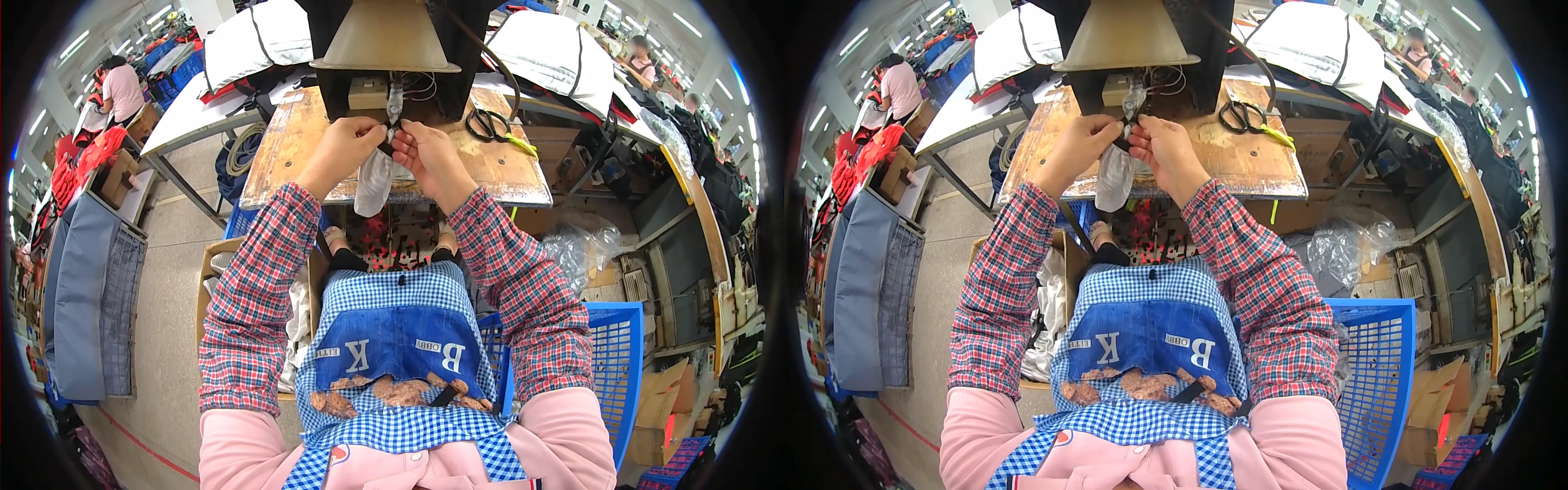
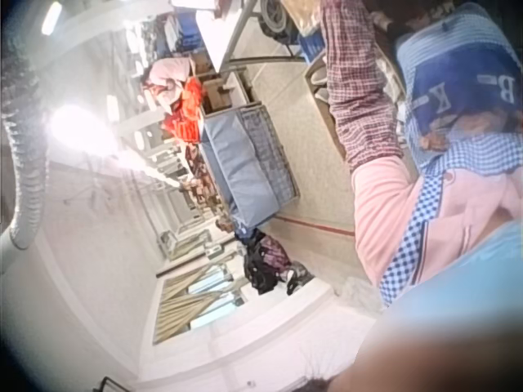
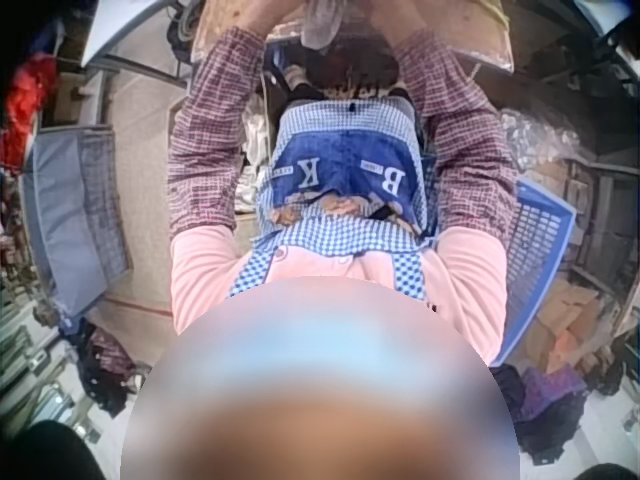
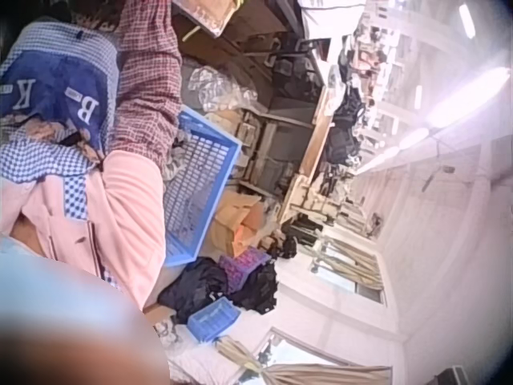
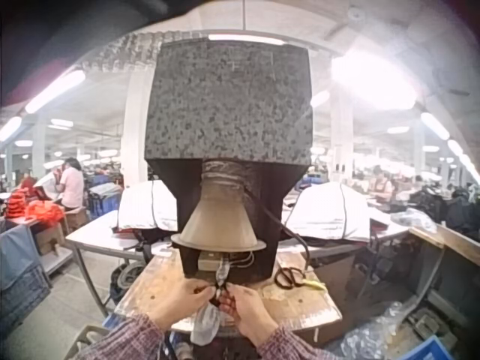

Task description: Assembling shoe components using an industrial machine.

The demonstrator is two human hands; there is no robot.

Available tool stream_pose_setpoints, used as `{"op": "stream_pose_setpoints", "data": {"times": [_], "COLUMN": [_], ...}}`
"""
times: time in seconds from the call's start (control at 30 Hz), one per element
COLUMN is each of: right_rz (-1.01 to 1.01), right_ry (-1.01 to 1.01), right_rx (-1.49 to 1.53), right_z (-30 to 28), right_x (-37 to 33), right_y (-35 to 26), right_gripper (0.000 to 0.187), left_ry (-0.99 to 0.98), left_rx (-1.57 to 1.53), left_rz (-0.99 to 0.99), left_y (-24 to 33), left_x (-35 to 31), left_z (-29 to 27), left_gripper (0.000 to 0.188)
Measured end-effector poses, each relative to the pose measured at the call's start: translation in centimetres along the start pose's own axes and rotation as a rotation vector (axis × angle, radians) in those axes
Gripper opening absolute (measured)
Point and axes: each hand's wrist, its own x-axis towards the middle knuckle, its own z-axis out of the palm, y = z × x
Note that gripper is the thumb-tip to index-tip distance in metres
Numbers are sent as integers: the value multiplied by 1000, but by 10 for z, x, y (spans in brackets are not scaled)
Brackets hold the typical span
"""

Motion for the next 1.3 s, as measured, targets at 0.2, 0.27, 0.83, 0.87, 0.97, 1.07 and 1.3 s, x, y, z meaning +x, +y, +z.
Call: {"op": "stream_pose_setpoints", "data": {"times": [0.2,0.27,0.83,0.87,0.97,1.07,1.3], "right_rz": [-29,-27,-220,-221,-205,-188,-190], "right_ry": [28,23,-144,-143,-126,-101,-68], "right_rx": [23,20,-676,-675,-644,-553,-459], "right_z": [2,0,-7,-7,-7,-5,-7], "right_x": [-1,-4,-47,-45,-41,-35,-23], "right_y": [-3,-5,-4,-4,-3,-1,2], "right_gripper": [14,14,22,22,23,23,21], "left_ry": [30,9,-346,-347,-299,-353,-293], "left_rx": [-42,-55,-115,-114,-126,-114,-154], "left_rz": [2,-22,-19,-18,-33,-56,-57], "left_y": [-3,-2,1,-1,-1,-3,-7], "left_x": [1,0,-20,-18,-12,-3,6], "left_z": [0,-2,-30,-29,-27,-30,-24], "left_gripper": [32,32,31,31,31,34,29]}}
